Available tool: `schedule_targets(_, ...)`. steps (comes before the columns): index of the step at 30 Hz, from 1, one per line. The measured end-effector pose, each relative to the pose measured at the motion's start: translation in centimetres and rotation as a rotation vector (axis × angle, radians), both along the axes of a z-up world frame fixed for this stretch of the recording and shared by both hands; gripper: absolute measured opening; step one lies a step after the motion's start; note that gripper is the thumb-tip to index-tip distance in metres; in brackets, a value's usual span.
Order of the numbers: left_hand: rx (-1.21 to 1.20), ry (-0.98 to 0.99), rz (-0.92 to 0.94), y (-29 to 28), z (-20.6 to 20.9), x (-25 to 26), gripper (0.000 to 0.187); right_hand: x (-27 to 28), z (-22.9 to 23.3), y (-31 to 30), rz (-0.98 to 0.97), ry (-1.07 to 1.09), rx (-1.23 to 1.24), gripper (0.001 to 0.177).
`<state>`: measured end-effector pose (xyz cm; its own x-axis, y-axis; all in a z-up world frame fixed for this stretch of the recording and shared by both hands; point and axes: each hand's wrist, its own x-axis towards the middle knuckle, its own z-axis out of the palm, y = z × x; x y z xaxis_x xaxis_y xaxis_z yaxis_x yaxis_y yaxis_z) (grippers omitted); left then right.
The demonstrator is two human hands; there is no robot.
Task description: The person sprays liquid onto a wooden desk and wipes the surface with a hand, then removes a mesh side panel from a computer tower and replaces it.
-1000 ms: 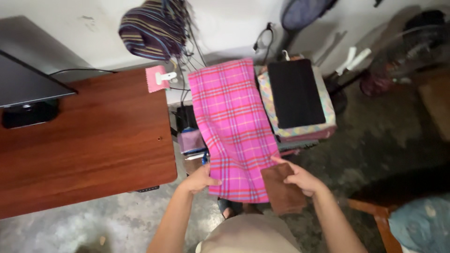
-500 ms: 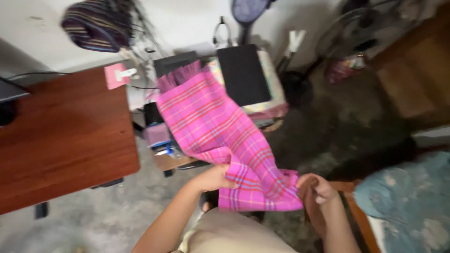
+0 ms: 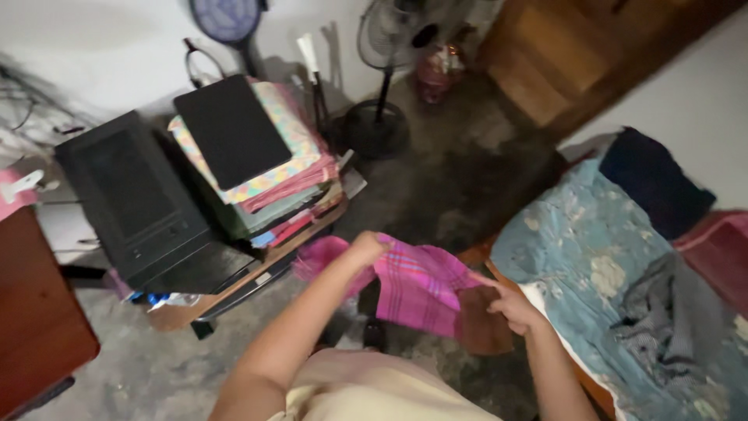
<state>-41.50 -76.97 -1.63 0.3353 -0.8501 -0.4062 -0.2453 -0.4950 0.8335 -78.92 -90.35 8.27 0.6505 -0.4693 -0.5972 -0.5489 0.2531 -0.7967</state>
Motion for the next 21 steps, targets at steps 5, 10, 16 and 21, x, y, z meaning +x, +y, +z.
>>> schedule_targets(5, -0.135, -0.387, -0.295, -5.7, 10.7, 1.9, 0.021, 2.4, 3.8, -3.9, 0.016, -0.009, -0.576, 0.068)
schedule_targets(10, -0.626, -0.686, 0.007, -5.2, 15.9, -2.8, 0.021, 5.4, 5.4, -0.6, -0.378, -0.317, -1.083, 0.062)
schedule_targets(16, 0.307, -0.285, -0.196, 3.3, -3.2, 0.0, 0.020, 8.7, -9.4, 4.6, 0.262, 0.280, -0.324, 0.062)
schedule_targets(21, 0.094, 0.251, 0.278, 5.0, -5.0, 4.8, 0.022, 7.8, -10.7, 4.5, -0.011, 0.044, -0.009, 0.062)
